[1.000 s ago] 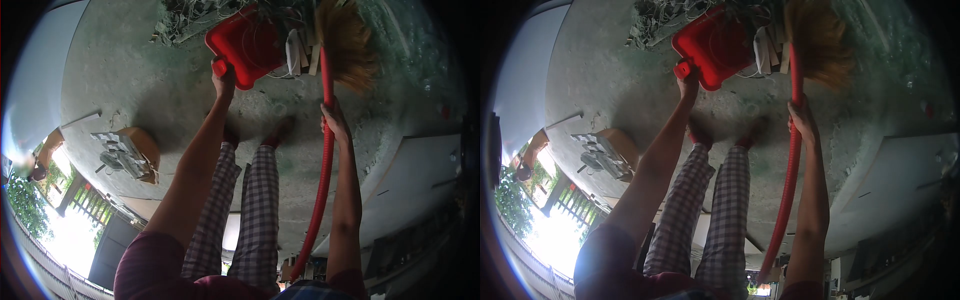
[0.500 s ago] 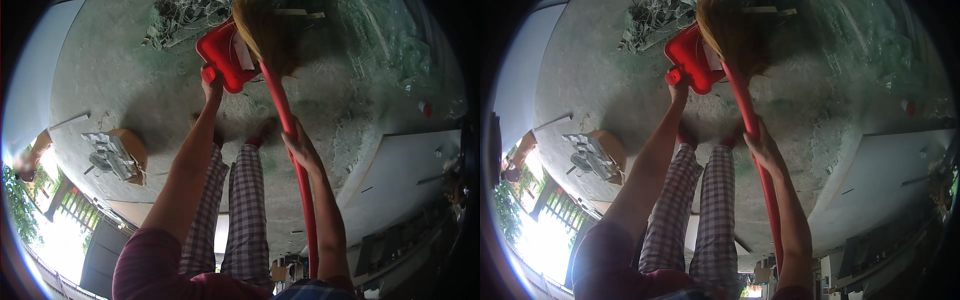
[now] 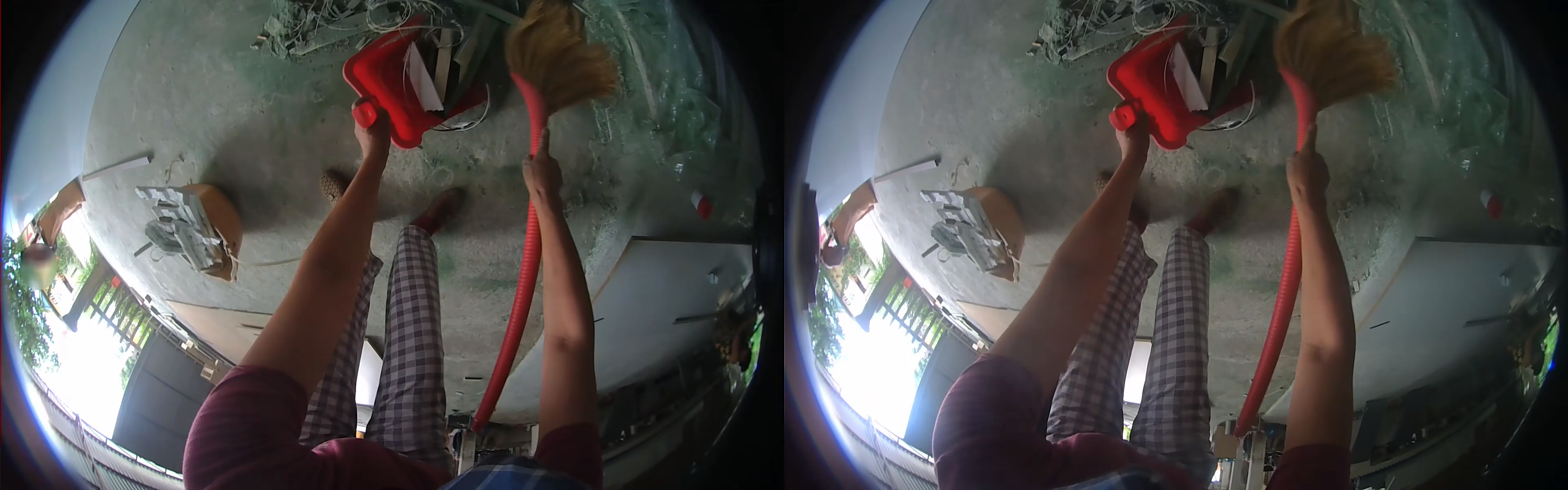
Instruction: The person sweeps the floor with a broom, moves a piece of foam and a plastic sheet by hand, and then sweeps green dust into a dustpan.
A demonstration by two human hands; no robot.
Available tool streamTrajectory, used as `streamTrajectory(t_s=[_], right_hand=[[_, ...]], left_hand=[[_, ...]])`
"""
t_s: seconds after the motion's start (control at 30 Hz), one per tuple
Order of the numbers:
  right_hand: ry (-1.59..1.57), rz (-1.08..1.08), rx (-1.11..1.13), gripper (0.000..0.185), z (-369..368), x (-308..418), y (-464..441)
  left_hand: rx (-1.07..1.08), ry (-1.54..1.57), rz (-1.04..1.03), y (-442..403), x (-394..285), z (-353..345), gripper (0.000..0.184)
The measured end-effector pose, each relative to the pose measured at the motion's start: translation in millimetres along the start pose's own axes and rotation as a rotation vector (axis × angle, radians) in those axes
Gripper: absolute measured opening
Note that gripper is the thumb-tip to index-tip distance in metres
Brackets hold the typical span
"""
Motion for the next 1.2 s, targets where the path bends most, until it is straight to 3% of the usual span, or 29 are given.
streamTrajectory(t_s=[0.23, 0.3, 0.53, 0.6, 0.7, 0.73, 0.83, 0.97, 1.2], right_hand=[[0.011, 0.255, 0.027, 0.068, -4, 66, 66], [-0.009, 0.289, 0.067, 0.069, -1, 78, 90], [0.025, 0.302, 0.106, 0.068, -1, 92, 193], [0.013, 0.285, 0.144, 0.068, 5, 89, 222], [0.044, 0.278, 0.188, 0.067, 27, 89, 267], [0.033, 0.265, 0.197, 0.066, 35, 87, 282], [0.074, 0.229, 0.236, 0.065, 69, 97, 326], [0.138, 0.327, 0.202, 0.067, 111, 124, 381], [0.306, 0.576, 0.140, 0.068, 150, 176, 462]], left_hand=[[0.121, 0.123, -0.071, -15, 15, 4, 0.035], [0.166, 0.394, 0.084, -4, 1, 10, 0.032], [0.170, 0.568, 0.321, 50, 23, 79, 0.036], [0.311, 0.094, -0.080, 69, 29, 97, 0.034], [0.214, 0.018, -0.140, 99, -18, 133, 0.037], [0.217, 0.468, 0.258, 110, -23, 141, 0.039], [0.155, 0.642, 0.324, 141, -40, 174, 0.041], [0.086, 0.757, 0.353, 177, -70, 232, 0.039], [-0.155, 0.892, 0.227, 234, -103, 346, 0.035]])
Point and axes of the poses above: each hand's wrist, its own y-axis away from the middle knuckle, its own z-axis out of the back of the hand, x = y × z, the point moved 6 cm from there along -y, towards the middle knuckle, and after that the axes turned 3 degrees about z, right-handed, at the moved point
